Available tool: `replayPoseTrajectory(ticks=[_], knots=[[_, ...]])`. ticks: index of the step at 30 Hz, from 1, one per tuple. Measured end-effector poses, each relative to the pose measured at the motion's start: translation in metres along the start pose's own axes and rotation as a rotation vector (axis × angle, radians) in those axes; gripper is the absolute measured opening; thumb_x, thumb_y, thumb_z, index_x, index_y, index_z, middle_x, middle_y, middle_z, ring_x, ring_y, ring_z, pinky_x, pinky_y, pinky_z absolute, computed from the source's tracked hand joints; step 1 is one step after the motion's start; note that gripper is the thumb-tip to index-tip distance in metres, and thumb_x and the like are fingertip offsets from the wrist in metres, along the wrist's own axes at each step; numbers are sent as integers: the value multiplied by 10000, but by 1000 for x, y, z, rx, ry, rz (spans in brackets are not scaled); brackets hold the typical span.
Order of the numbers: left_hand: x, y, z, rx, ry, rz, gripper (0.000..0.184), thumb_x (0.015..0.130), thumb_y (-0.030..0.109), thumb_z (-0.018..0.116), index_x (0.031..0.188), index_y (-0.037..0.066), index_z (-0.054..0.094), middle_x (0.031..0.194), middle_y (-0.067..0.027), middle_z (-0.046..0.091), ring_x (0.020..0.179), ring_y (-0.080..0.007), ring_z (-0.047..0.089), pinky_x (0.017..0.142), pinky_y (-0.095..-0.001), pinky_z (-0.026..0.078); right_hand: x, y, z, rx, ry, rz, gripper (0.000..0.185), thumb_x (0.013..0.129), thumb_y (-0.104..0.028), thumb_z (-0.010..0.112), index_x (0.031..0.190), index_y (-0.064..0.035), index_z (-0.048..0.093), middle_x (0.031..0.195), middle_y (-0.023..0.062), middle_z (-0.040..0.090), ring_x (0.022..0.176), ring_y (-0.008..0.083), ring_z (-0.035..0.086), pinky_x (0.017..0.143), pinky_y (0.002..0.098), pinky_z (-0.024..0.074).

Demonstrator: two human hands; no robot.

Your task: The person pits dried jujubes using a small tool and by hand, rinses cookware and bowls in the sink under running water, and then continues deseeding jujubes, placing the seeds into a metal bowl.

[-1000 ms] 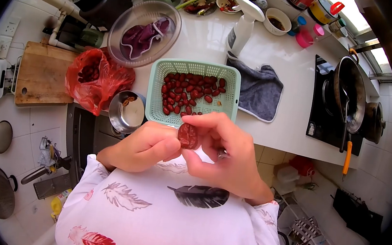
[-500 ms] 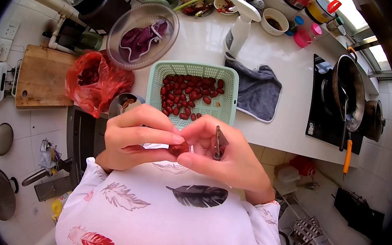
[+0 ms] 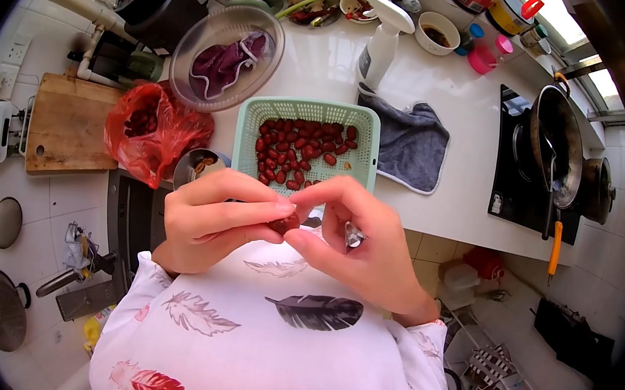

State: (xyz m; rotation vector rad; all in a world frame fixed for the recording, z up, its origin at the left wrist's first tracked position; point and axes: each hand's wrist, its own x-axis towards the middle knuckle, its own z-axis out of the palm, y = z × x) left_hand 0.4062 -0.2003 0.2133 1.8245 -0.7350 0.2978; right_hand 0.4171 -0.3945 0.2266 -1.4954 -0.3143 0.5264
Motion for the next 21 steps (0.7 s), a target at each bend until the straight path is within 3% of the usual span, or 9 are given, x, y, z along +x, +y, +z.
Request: replayPoseTrajectory(ticks=[1,2,4,7,12,14,15,17,21], knots=[[0,2,0,27,17,-30,289,606,51,740,881,20,655,835,-87,621,688,-179,592,560,-246,466,-1,3,3,-36,77,-43,242,711,-18,665,928,-40,560,815,7,582,498,5,364,447,157,283],[0,3,0,54,34,-61,253,629,73,734,863,21,655,802,-78,628,665,-184,589,551,-257,465,-1,3,3,-36,76,-43,242,711,-18,665,928,-40,560,815,7,582,498,5,364,447,157,283],[0,3,-4,61,16,-89,237,633,78,734,847,17,652,794,-81,630,650,-187,591,542,-254,466,0,2,3,-376,98,-233,253,680,1,675,908,-41,575,823,20,571,486,21,362,418,174,285],[-1,1,-2,69,-9,-103,214,637,84,734,817,10,645,783,-85,630,636,-195,592,537,-256,469,2,2,4,-488,120,-324,259,655,21,678,885,-37,575,820,39,555,477,53,366,414,196,317],[-5,3,2,95,-33,-139,217,610,47,736,799,3,640,790,-93,632,682,-196,600,572,-254,477,1,3,8,-487,40,-199,263,652,23,672,866,-28,529,800,55,528,519,103,407,464,231,380],[-7,-1,7,130,-18,-136,230,612,42,731,812,-5,625,804,-92,627,711,-201,594,592,-264,479,3,8,9,-446,88,-212,261,604,88,636,820,-17,534,787,26,509,489,45,346,428,184,276],[-8,-2,8,130,-17,-137,230,612,42,731,812,-5,625,804,-92,627,711,-201,594,592,-264,479,3,6,8,-446,86,-212,261,604,88,636,820,-17,534,787,26,509,489,45,346,428,184,276],[-10,-2,9,116,3,-162,237,613,39,728,814,-9,613,812,-91,622,739,-205,589,614,-271,480,2,2,6,-453,38,-146,274,642,33,660,861,-23,506,796,43,494,547,109,417,494,227,388],[-7,-4,8,100,-7,-159,233,619,28,725,821,-1,613,818,-88,623,741,-207,590,626,-275,481,3,5,4,-455,16,-146,278,638,38,658,858,-19,497,803,45,485,562,109,426,496,224,386]])
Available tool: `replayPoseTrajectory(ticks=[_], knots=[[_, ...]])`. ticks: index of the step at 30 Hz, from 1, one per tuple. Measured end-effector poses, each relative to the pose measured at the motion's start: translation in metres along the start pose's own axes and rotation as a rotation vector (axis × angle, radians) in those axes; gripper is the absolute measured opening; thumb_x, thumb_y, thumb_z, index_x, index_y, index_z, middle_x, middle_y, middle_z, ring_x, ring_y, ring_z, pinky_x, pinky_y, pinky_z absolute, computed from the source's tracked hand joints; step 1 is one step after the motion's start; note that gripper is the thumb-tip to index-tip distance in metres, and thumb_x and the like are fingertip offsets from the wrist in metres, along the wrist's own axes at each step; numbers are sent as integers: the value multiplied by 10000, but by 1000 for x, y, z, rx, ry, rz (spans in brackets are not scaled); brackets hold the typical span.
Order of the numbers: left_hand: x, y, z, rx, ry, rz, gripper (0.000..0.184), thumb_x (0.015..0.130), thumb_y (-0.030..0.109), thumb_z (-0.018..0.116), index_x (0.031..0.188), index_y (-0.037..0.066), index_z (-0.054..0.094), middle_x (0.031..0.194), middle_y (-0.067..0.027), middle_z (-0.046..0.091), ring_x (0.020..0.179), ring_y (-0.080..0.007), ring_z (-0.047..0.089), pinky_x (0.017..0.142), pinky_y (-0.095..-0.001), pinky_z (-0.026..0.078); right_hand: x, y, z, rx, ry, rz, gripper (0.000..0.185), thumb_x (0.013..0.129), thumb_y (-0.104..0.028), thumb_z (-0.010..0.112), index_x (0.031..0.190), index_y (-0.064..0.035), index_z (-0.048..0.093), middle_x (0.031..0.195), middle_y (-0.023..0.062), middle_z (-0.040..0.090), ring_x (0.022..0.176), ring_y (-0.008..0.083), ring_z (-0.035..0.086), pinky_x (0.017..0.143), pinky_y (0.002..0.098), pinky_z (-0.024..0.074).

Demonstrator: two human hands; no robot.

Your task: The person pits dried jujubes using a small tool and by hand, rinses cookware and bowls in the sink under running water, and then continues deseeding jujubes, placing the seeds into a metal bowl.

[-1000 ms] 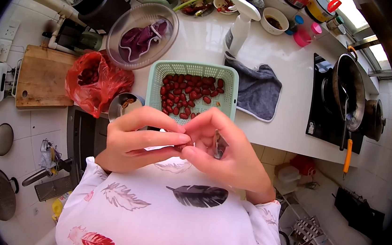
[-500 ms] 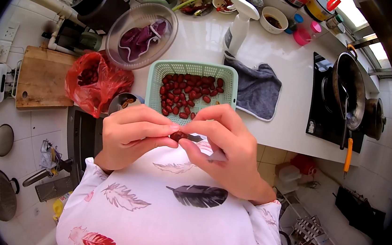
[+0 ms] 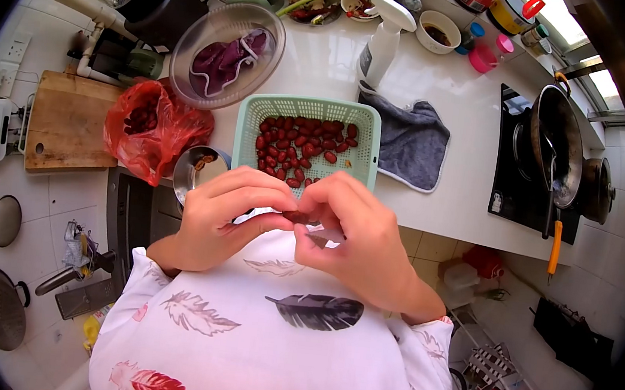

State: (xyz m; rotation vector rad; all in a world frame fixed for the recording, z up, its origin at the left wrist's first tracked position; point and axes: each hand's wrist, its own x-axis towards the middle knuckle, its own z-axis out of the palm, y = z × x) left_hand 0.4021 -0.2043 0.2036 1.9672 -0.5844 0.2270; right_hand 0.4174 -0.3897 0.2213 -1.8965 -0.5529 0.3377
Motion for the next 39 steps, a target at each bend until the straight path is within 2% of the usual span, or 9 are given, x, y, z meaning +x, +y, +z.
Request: replayPoseTrajectory(ticks=[3,8,20,27,29,35,39], knots=[[2,-3,-1,-41,-37,46,246,634,24,714,845,13,587,821,-81,598,708,-207,569,596,-286,467,0,2,4,1,13,-7,277,639,38,661,856,-11,496,802,52,485,595,115,476,516,224,416],[2,-8,5,-101,-40,-69,219,583,-24,652,769,23,548,724,-55,550,649,-169,545,568,-269,454,4,7,13,2,3,-26,256,657,24,663,857,-1,505,807,69,497,673,146,553,580,258,480],[2,-16,12,-181,-12,-80,199,575,-45,601,748,18,526,685,-55,520,605,-154,506,550,-259,435,6,13,26,11,159,-19,206,624,68,580,806,-10,523,692,57,481,547,110,476,478,239,399],[3,-21,11,-219,-13,-103,215,569,-61,590,764,8,532,690,-64,519,615,-147,512,563,-248,435,8,16,28,75,187,30,200,620,70,579,789,-18,518,687,54,486,550,111,471,478,236,392],[3,-23,11,-273,-29,-136,217,572,-62,589,772,3,537,697,-64,526,622,-139,518,570,-244,436,8,18,28,119,187,93,197,616,65,576,784,-18,514,685,52,484,552,113,465,486,235,390],[1,-31,15,-404,11,-176,232,579,-71,593,793,5,549,735,-69,546,651,-139,535,607,-252,458,11,15,25,121,195,107,193,619,57,586,780,-24,517,684,45,491,560,104,458,484,229,381],[4,-25,7,-264,63,-126,242,585,-80,612,803,11,555,787,-71,558,686,-136,553,639,-253,478,12,10,20,120,248,93,207,626,48,613,800,-33,535,689,34,506,530,81,434,461,209,357]])
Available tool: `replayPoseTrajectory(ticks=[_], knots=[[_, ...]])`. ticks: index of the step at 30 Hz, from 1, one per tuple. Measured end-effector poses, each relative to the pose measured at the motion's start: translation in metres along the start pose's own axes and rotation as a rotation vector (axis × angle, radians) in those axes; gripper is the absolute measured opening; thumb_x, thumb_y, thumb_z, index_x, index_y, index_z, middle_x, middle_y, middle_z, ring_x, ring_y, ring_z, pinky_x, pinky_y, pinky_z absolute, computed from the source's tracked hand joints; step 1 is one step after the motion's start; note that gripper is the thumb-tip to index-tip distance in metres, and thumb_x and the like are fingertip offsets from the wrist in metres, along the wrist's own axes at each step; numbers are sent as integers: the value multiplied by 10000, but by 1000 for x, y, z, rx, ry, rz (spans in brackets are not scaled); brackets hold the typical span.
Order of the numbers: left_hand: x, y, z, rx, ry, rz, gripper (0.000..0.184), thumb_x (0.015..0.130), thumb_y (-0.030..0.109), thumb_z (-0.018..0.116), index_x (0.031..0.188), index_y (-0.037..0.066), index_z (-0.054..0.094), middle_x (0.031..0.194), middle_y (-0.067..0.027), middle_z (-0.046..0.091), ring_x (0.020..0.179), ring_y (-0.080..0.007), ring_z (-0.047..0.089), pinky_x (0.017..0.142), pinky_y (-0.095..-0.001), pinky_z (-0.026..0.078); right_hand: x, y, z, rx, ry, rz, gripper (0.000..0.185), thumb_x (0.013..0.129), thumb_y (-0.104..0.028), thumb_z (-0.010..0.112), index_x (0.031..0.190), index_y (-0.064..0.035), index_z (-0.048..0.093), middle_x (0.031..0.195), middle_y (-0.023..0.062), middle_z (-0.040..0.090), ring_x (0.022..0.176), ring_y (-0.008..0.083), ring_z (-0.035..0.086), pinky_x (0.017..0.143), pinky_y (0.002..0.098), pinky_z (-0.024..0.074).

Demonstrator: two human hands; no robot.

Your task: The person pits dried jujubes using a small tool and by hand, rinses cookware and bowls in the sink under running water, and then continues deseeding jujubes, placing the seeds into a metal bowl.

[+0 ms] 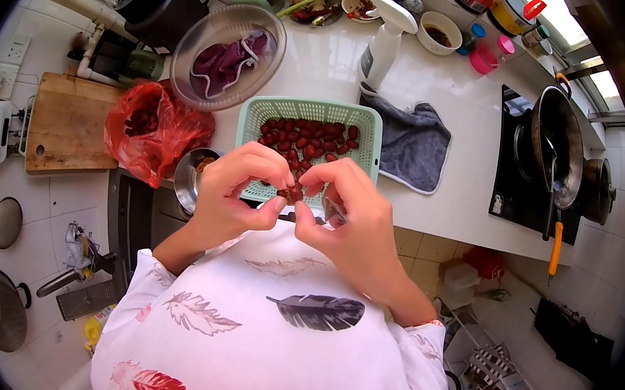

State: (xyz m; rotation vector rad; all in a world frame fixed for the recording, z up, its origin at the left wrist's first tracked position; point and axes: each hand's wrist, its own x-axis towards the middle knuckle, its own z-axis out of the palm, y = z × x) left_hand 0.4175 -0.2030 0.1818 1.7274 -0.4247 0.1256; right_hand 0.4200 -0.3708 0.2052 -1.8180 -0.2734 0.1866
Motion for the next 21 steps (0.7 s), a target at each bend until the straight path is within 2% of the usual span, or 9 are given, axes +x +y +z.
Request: replayPoseTrajectory(ticks=[3,5,9,11,12,14,15,17,21], knots=[[2,4,-1,131,-8,156,262,601,-75,640,831,17,556,845,-66,567,723,-129,571,659,-243,492,-1,1,-5,-58,-35,-15,230,631,41,631,830,-44,553,702,19,523,498,58,397,440,195,333],[-1,4,1,-56,0,12,306,606,-60,665,878,21,551,872,-65,569,746,-147,587,658,-241,493,-1,1,-7,-118,-48,-110,251,629,44,631,853,-43,559,712,12,534,480,51,371,433,195,331],[-3,12,-6,126,-217,-159,255,674,25,652,899,19,533,828,-92,552,712,-185,584,606,-278,477,-2,2,-9,-116,-80,-106,242,630,45,628,848,-35,559,714,10,534,494,55,370,433,200,335],[-2,10,-9,265,-405,-79,175,733,94,595,857,10,505,773,-103,514,669,-222,549,571,-310,455,-3,5,-8,-108,-152,-106,249,639,35,622,867,-28,544,700,29,515,510,93,405,448,219,358],[-2,5,-9,266,-398,-82,175,733,94,595,857,10,505,773,-103,514,669,-222,549,571,-310,455,-3,6,-8,-107,-159,-107,249,639,35,622,867,-28,544,700,29,515,510,93,405,448,219,358],[-3,-4,-7,440,-414,154,160,720,84,580,824,4,486,738,-99,478,667,-241,520,580,-326,443,0,10,-9,-183,-236,-100,247,656,-19,638,871,-26,518,707,73,524,543,177,498,482,273,409],[-3,-3,-7,439,-415,156,160,720,84,580,824,4,486,738,-99,478,667,-241,520,580,-326,443,1,14,-10,-185,-235,-100,247,656,-19,638,871,-26,518,707,73,524,543,177,498,482,273,409],[-4,0,-7,500,-477,123,153,710,79,573,796,4,470,713,-99,443,657,-244,496,587,-335,434,2,21,-13,-405,-421,-226,263,668,-82,654,868,-23,493,725,110,539,610,264,557,540,324,450],[-6,-4,-4,487,-483,114,152,713,82,572,785,2,465,719,-104,449,655,-246,497,587,-335,435,6,21,-11,-447,-480,-178,257,668,-114,663,828,-10,492,745,124,569,651,291,578,572,341,467]])
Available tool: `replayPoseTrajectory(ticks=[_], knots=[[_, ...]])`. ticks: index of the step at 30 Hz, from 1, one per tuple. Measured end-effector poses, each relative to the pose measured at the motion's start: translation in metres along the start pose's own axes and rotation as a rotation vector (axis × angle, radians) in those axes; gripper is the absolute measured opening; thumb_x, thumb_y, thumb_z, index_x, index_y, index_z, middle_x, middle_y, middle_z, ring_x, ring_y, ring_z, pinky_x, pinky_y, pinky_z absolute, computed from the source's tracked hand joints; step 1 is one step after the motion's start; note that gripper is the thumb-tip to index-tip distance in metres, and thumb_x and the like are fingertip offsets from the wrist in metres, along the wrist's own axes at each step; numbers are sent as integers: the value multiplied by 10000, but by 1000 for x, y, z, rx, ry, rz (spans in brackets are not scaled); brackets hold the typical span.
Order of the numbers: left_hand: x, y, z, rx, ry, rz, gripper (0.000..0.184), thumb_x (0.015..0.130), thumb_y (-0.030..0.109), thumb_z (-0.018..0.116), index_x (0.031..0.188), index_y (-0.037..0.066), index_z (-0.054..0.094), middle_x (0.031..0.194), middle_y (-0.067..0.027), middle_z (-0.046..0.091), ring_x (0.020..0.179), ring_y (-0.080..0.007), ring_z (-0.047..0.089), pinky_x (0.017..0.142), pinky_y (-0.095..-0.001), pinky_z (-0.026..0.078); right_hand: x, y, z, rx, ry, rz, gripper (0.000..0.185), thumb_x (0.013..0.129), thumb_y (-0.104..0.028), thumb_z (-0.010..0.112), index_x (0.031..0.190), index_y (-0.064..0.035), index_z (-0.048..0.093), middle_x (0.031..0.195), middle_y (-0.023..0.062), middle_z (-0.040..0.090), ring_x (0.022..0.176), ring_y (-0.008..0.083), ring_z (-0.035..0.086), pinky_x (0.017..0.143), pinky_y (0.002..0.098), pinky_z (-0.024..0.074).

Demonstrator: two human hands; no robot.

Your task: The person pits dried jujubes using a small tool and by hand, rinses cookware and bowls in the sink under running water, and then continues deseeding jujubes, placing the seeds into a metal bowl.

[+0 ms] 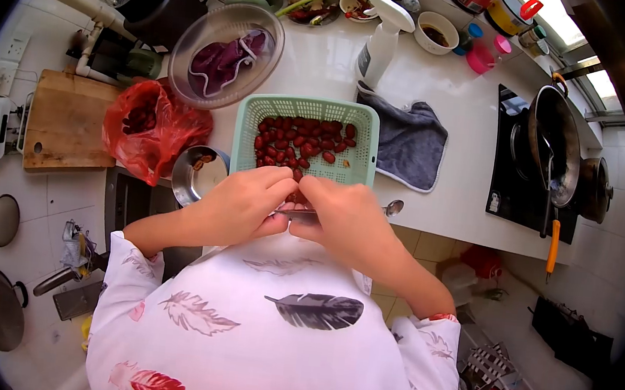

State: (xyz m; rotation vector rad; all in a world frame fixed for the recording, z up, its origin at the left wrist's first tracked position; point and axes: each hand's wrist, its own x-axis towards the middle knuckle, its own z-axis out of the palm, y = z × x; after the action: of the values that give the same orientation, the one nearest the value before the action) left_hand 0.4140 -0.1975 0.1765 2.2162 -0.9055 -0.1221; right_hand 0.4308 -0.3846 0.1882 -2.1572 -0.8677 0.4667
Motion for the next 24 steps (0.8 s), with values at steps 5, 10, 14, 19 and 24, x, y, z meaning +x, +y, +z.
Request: replayPoseTrajectory(ticks=[5,10,14,19,24], knots=[[4,-6,8,-85,120,-43,133,711,77,579,757,13,472,684,-104,466,634,-258,506,558,-351,436,3,0,10,246,208,42,166,681,-49,638,731,25,498,657,124,567,545,216,565,504,285,446],[4,-14,17,-212,164,-118,132,677,21,573,758,-7,472,670,-126,472,585,-273,482,529,-349,407,9,5,19,420,267,143,82,692,-7,578,729,41,523,557,94,487,490,102,422,469,244,393],[5,-16,22,-313,212,-194,98,707,27,548,720,-20,463,638,-129,448,544,-258,445,508,-339,390,11,11,22,404,295,185,73,701,-23,550,724,43,529,516,82,443,500,65,362,450,244,365],[3,-21,26,-405,180,-289,97,722,34,512,692,-30,445,616,-119,417,519,-215,385,494,-327,360,13,15,25,481,270,260,94,710,-43,546,699,44,512,507,56,414,500,68,333,437,249,342],[0,-25,31,-502,174,-347,46,726,16,462,711,-28,468,607,-108,425,526,-191,393,486,-303,350,13,20,28,534,238,308,129,714,-48,546,658,44,475,502,34,375,509,64,320,436,255,331]])
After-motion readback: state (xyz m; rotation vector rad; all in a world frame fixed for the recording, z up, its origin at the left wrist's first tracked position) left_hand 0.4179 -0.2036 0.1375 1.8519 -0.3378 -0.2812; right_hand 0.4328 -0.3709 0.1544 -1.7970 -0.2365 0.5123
